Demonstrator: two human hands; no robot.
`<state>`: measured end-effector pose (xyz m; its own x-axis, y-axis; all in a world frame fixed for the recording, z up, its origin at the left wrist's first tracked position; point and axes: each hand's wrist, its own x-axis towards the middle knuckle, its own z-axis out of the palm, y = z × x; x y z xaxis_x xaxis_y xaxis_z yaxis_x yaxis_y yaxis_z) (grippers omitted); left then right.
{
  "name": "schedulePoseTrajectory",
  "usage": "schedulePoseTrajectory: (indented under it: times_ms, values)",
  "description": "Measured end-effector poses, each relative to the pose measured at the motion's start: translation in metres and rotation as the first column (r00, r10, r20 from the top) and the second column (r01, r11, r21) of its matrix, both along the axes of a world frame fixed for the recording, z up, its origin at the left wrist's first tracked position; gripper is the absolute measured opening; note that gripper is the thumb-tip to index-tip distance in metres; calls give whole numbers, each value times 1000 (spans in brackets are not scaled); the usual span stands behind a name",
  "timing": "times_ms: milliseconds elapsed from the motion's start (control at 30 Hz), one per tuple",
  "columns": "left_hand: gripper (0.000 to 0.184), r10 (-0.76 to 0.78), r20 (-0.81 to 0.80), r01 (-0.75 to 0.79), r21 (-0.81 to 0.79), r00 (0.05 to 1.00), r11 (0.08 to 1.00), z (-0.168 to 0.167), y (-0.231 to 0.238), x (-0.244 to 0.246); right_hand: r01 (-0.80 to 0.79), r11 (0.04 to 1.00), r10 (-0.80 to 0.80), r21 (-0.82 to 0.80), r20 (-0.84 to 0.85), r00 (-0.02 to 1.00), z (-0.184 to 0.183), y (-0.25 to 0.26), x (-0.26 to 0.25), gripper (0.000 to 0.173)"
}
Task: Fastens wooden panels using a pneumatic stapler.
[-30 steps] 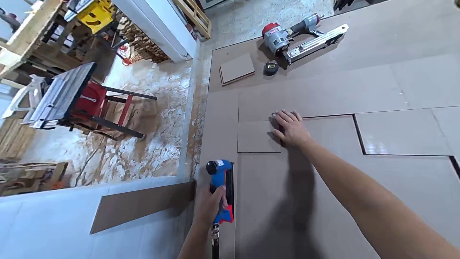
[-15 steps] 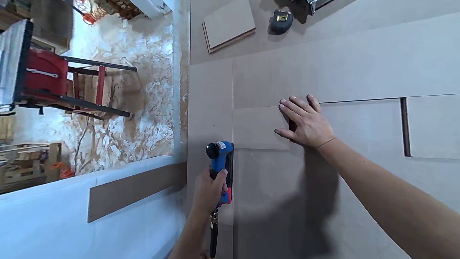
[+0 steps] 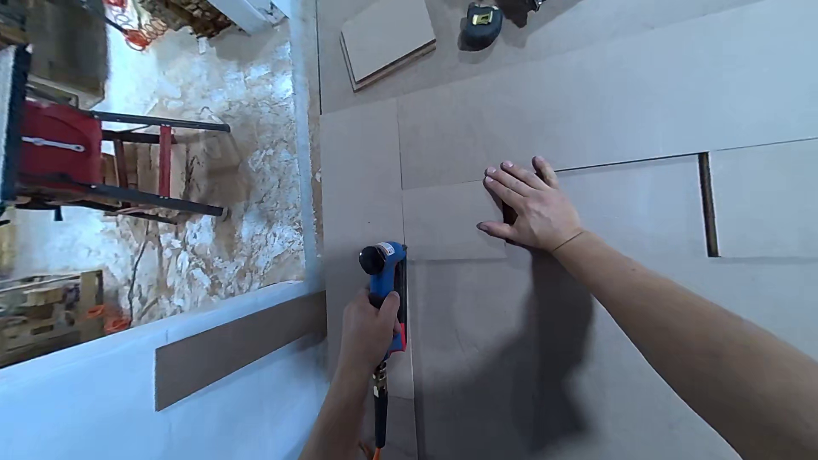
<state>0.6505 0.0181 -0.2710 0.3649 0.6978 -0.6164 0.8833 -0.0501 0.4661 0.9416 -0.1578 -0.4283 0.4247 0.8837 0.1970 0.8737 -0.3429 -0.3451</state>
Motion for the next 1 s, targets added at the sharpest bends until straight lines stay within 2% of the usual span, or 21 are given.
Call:
schedulePoseTrajectory:
  times_ms: [200, 300, 500, 733, 867, 1000]
  values:
    - [25, 25, 0, -25, 18, 1000, 1000, -2, 5, 20, 5, 1000, -5, -13, -2, 1000, -2, 1, 1, 88]
    - [26, 63, 52, -63, 4, 997, 998, -5, 9, 30, 1, 1000, -1, -7, 4, 1000, -3, 0, 3, 87]
    - [28, 59, 62, -61, 26, 996, 998, -11, 20, 52, 8, 1000, -8, -5, -7, 1000, -5, -2, 3, 87]
    - [31, -32, 90, 26, 68, 995, 997, -21, 35, 70, 44, 999, -44, 8, -14, 999, -4, -5, 1, 85]
    - [28, 26, 131, -36, 80, 991, 996, -22, 42, 85, 20, 1000, -20, -8, -6, 1000, -3, -2, 2, 85]
    - [28, 6, 120, -17, 86, 993, 996, -22, 51, 96, 4, 1000, -4, -22, 2, 1000, -2, -3, 3, 85]
